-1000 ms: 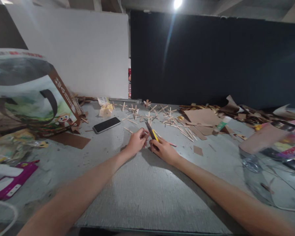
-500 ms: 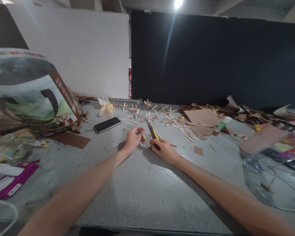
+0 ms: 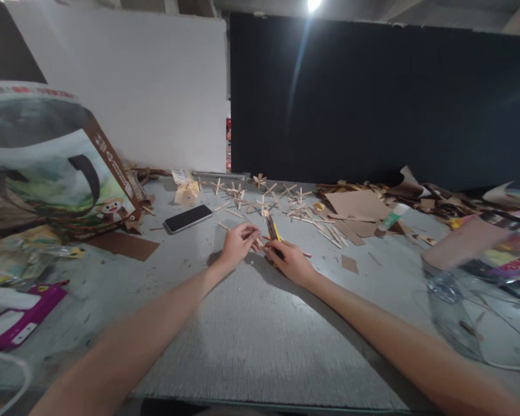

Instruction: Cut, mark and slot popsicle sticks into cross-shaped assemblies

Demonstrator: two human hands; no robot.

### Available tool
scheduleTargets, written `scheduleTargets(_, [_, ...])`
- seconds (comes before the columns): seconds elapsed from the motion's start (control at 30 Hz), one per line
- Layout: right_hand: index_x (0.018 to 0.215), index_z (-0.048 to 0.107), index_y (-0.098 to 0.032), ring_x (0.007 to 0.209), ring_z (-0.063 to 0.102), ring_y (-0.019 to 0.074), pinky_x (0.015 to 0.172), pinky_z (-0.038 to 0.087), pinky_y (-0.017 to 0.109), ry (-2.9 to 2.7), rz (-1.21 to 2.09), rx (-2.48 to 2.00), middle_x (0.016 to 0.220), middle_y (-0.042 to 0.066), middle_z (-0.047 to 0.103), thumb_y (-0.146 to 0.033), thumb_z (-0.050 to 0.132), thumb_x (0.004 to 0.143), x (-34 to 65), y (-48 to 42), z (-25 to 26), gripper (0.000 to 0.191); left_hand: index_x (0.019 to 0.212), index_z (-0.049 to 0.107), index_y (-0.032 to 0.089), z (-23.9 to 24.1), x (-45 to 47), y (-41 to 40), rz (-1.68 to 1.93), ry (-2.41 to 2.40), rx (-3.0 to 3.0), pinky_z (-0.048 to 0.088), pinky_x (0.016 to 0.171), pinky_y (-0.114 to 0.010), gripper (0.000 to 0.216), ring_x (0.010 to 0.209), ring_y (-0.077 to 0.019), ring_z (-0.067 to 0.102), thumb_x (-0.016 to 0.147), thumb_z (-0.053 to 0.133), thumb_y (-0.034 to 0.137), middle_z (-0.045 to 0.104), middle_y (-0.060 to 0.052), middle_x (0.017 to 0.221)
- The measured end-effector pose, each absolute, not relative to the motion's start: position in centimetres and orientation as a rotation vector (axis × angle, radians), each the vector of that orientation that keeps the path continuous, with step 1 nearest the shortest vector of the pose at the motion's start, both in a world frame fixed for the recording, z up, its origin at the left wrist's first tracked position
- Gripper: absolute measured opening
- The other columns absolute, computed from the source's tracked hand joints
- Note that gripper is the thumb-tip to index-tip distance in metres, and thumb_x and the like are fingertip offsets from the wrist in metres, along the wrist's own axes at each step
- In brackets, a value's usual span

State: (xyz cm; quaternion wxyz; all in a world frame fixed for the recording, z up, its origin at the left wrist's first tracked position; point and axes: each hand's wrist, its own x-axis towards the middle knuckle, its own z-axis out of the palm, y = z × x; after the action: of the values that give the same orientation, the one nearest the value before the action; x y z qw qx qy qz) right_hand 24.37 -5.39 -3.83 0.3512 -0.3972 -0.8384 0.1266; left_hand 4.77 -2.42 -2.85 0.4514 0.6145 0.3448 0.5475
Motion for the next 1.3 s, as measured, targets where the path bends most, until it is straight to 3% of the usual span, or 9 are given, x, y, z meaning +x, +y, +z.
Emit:
scheduleTargets(0.27, [0.094,0.069,-0.025,0.083,0.069,0.023,0.076,0.05,0.031,-2.145,0.271,-1.054,0.086,0.005,0.073,-0.034,0.053,0.105,24.3,-5.3,-4.1,0.022,0.09,0.065,0.017,-2.6,4.9,-3.0,1.306,0.785,1.547,0.06,0.056,-0.029,0.046,0.056,-0.0177,0.071,0.081,0.079,0.06,0.076,-0.005,0.072])
scheduleTargets(0.5, [0.103,0.069,-0.024,0.086,0.07,0.0236,0.079,0.051,0.032,-2.104,0.259,-1.087,0.092,0.007,0.075,-0.03,0.051,0.105,24.3,-5.1,-4.1,0.02,0.092,0.064,0.017,-3.2,4.9,-2.5,1.258,0.893,1.673,0.058,0.06,-0.028,0.046,0.062,-0.0176,0.071,0.089,0.067,0.064,0.075,-0.005,0.075])
scheduleTargets(0.67, [0.106,0.07,-0.024,0.094,0.07,0.025,0.083,0.052,0.034,-2.069,0.235,-1.113,0.101,0.009,0.075,-0.028,0.049,0.106,24.5,-4.6,-4.5,0.021,0.089,0.068,0.019,-3.1,4.8,-2.8,1.139,1.003,1.892,0.049,0.062,-0.026,0.027,0.057,-0.0153,0.062,0.1,0.058,0.041,0.065,0.001,0.06])
scheduleTargets(0.83, [0.107,0.071,-0.025,0.095,0.069,0.025,0.085,0.054,0.035,-2.073,0.221,-1.095,0.102,0.009,0.073,-0.025,0.049,0.105,24.6,-4.4,-4.8,0.022,0.1,0.071,0.02,-2.4,4.9,-3.3,0.96,1.051,2.057,0.049,0.075,-0.029,0.014,0.084,-0.0218,0.071,0.098,0.059,0.029,0.077,-0.005,0.09])
scheduleTargets(0.93, [0.115,0.07,-0.025,0.101,0.067,0.0271,0.09,0.054,0.039,-2.012,0.159,-1.068,0.106,0.01,0.071,-0.024,0.046,0.105,24.7,-4.5,-4.7,0.026,0.095,0.071,0.021,-2.5,5.1,-3.3,0.976,1.038,1.964,0.048,0.075,-0.029,0.009,0.084,-0.0216,0.07,0.094,0.062,0.025,0.077,-0.005,0.089])
scheduleTargets(1.07, [0.15,0.051,-0.029,0.118,0.063,0.0284,0.103,0.052,0.047,-1.859,0.107,-1.0,0.13,0.014,0.064,-0.023,0.039,0.107,24.9,-4.8,-4.4,0.045,0.089,0.064,0.02,-2.8,5.2,-2.8,1.09,1.028,1.737,0.043,0.062,-0.026,0.01,0.058,-0.0153,0.06,0.096,0.058,0.025,0.065,0.002,0.065])
scheduleTargets(1.2, [0.168,0.019,-0.03,0.117,0.067,0.0282,0.101,0.053,0.047,-1.859,0.228,-1.018,0.14,0.015,0.063,-0.028,0.039,0.107,24.9,-4.6,-4.8,0.064,0.099,0.052,0.022,-3.1,4.9,-2.1,1.164,1.012,1.603,0.041,0.053,-0.024,0.013,0.048,-0.0125,0.054,0.102,0.046,0.033,0.063,0.004,0.064])
scheduleTargets(1.3, [0.167,0.022,-0.029,0.119,0.066,0.0293,0.1,0.053,0.046,-1.924,0.278,-1.054,0.14,0.015,0.065,-0.033,0.041,0.107,24.6,-4.2,-5.2,0.063,0.103,0.048,0.022,-3.1,4.7,-1.9,1.202,0.979,1.531,0.041,0.051,-0.023,0.015,0.05,-0.0121,0.057,0.102,0.047,0.037,0.064,0.004,0.066])
